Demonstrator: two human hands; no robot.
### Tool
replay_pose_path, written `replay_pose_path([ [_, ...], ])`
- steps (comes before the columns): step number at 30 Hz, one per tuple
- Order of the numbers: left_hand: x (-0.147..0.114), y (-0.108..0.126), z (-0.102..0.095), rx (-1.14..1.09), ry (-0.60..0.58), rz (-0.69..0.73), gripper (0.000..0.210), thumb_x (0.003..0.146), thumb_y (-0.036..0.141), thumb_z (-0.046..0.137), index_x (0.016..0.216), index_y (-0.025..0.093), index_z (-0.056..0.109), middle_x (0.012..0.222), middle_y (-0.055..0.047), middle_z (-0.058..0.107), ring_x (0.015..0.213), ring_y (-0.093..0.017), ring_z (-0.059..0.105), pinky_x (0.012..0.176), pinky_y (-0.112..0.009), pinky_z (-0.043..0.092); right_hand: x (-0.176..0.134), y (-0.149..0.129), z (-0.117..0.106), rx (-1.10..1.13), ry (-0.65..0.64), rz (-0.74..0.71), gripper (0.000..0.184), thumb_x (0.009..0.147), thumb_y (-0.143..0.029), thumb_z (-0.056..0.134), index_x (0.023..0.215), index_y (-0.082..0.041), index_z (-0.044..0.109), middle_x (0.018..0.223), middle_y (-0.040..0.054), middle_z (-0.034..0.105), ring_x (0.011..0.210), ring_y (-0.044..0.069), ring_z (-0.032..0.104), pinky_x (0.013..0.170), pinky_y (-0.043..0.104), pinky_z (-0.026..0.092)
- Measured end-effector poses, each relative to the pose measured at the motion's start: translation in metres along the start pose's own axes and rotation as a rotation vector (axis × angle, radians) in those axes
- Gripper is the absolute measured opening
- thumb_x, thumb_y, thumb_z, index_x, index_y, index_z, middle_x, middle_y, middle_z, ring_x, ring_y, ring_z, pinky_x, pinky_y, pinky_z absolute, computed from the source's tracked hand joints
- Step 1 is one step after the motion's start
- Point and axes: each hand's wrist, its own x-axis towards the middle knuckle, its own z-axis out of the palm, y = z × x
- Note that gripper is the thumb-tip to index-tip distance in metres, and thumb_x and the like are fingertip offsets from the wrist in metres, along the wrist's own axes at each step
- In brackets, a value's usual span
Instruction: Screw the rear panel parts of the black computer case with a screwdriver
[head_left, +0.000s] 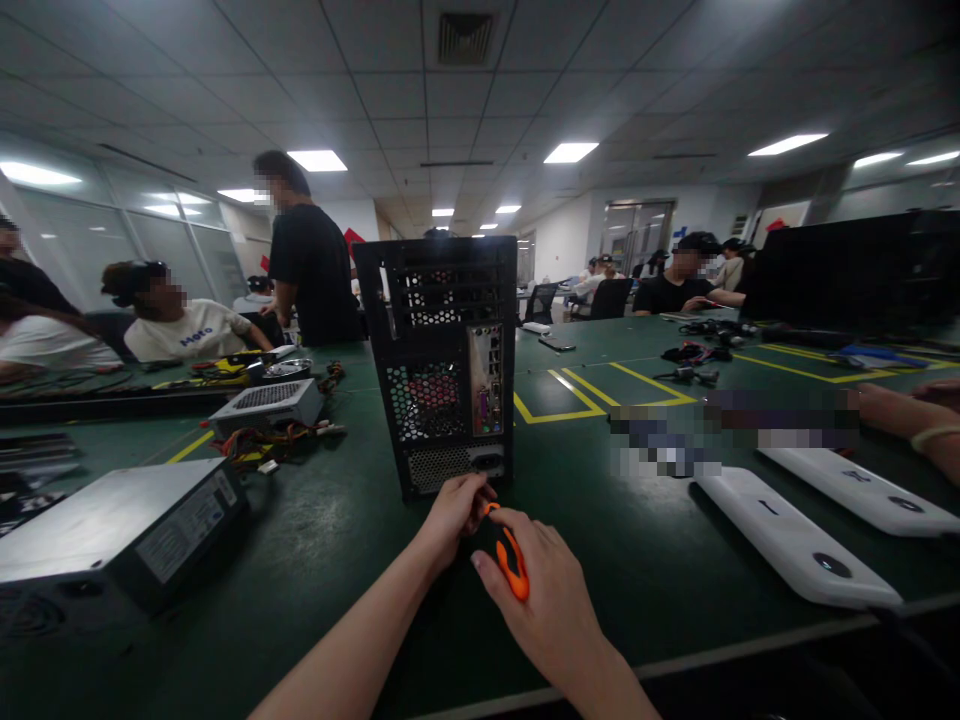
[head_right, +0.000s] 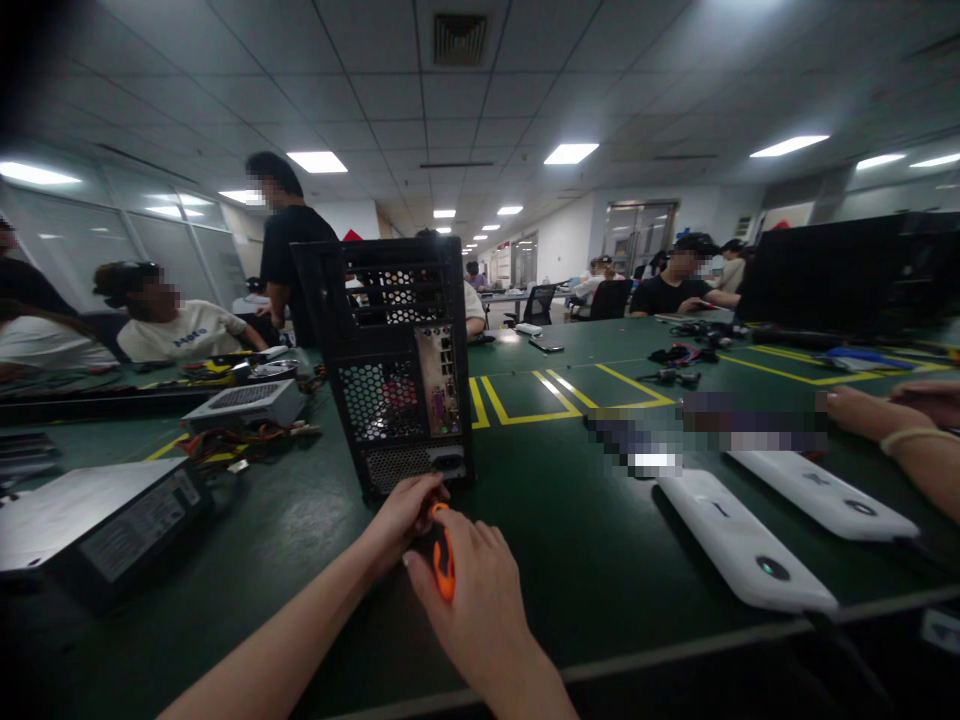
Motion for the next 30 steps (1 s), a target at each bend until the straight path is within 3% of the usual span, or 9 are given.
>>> replay_pose_path([
  [8, -0.0019, 0.0002, 0.0016, 0.053, -0.016, -0.024, 0.033, 0.067, 0.045, 0.05, 0.06, 0.013, 0.05, 0.04, 0.006, 0.038, 0.029, -0.002, 0.027, 0.033, -0.018, 0.011, -0.0007, 0.0024, 0.0034, -0.09, 0.029, -0.065, 0.012, 0.074, -0.014, 0.044, 0.075, -0.02, 0.053, 0.074, 0.0026, 0.049, 0.071, 0.016, 0.047, 0.063, 0.029, 0.037],
  [10, -0.0018, 0.0006, 0.0019, 0.062, -0.032, -0.04, 0.031, 0.066, 0.044, 0.051, 0.06, 0.014, 0.048, 0.038, 0.007, 0.036, 0.028, -0.002, 0.026, 0.032, -0.018, 0.011, 0.0003, 0.0008, 0.0021, -0.089, -0.002, -0.053, 0.008, 0.075, -0.022, 0.047, 0.081, -0.021, 0.053, 0.077, 0.003, 0.05, 0.073, 0.017, 0.047, 0.064, 0.03, 0.037],
  [14, -0.0021, 0.0021, 0.0031, 0.033, -0.03, -0.059, 0.028, 0.068, 0.042, 0.049, 0.061, 0.014, 0.048, 0.038, 0.007, 0.036, 0.028, -0.002, 0.026, 0.032, -0.018, 0.011, 0.0, 0.0007, 0.002, 0.009, -0.016, 0.011, 0.026, 0.076, -0.029, 0.049, 0.099, -0.018, 0.046, 0.081, 0.0035, 0.054, 0.072, 0.016, 0.049, 0.065, 0.03, 0.039],
  [19, -0.0031, -0.0002, 0.003, 0.031, -0.058, -0.029, 0.033, 0.07, 0.044, 0.045, 0.064, 0.012, 0.052, 0.044, 0.004, 0.043, 0.031, -0.002, 0.03, 0.033, -0.017, 0.013, -0.0018, 0.003, 0.0043, -0.05, 0.029, -0.054, 0.017, 0.072, -0.01, 0.043, 0.083, -0.02, 0.053, 0.076, 0.0032, 0.051, 0.071, 0.017, 0.047, 0.064, 0.03, 0.037],
  [23, -0.0035, -0.001, 0.0022, 0.034, -0.061, -0.02, 0.034, 0.07, 0.045, 0.046, 0.064, 0.012, 0.053, 0.044, 0.004, 0.042, 0.031, -0.002, 0.029, 0.033, -0.017, 0.013, -0.0002, -0.0014, -0.0004, -0.049, 0.004, -0.054, 0.011, 0.075, -0.023, 0.048, 0.084, -0.02, 0.054, 0.076, 0.0038, 0.051, 0.073, 0.018, 0.047, 0.065, 0.032, 0.036],
  [25, -0.0039, 0.0002, 0.002, 0.025, -0.056, -0.039, 0.033, 0.069, 0.045, 0.047, 0.064, 0.012, 0.053, 0.042, 0.005, 0.04, 0.03, -0.002, 0.028, 0.033, -0.017, 0.013, 0.0001, -0.0029, -0.0024, -0.008, -0.006, -0.032, 0.02, 0.077, -0.029, 0.047, 0.093, -0.019, 0.051, 0.081, 0.0042, 0.053, 0.074, 0.018, 0.048, 0.067, 0.032, 0.036],
  [27, -0.0045, 0.0015, 0.0019, 0.027, -0.059, -0.051, 0.033, 0.069, 0.044, 0.047, 0.063, 0.012, 0.052, 0.04, 0.006, 0.038, 0.03, -0.002, 0.028, 0.033, -0.017, 0.013, -0.0003, -0.0021, -0.0022, 0.035, -0.008, 0.007, 0.022, 0.079, -0.027, 0.044, 0.098, -0.017, 0.046, 0.082, 0.0042, 0.054, 0.073, 0.017, 0.049, 0.067, 0.031, 0.037],
  [30, -0.0051, 0.0027, 0.0017, 0.04, -0.071, -0.056, 0.033, 0.07, 0.044, 0.046, 0.061, 0.012, 0.052, 0.039, 0.005, 0.038, 0.029, -0.002, 0.028, 0.033, -0.017, 0.012, -0.0016, 0.0018, 0.001, 0.041, 0.005, 0.031, 0.013, 0.078, -0.02, 0.043, 0.09, -0.016, 0.047, 0.077, 0.0034, 0.052, 0.069, 0.015, 0.048, 0.063, 0.028, 0.036],
])
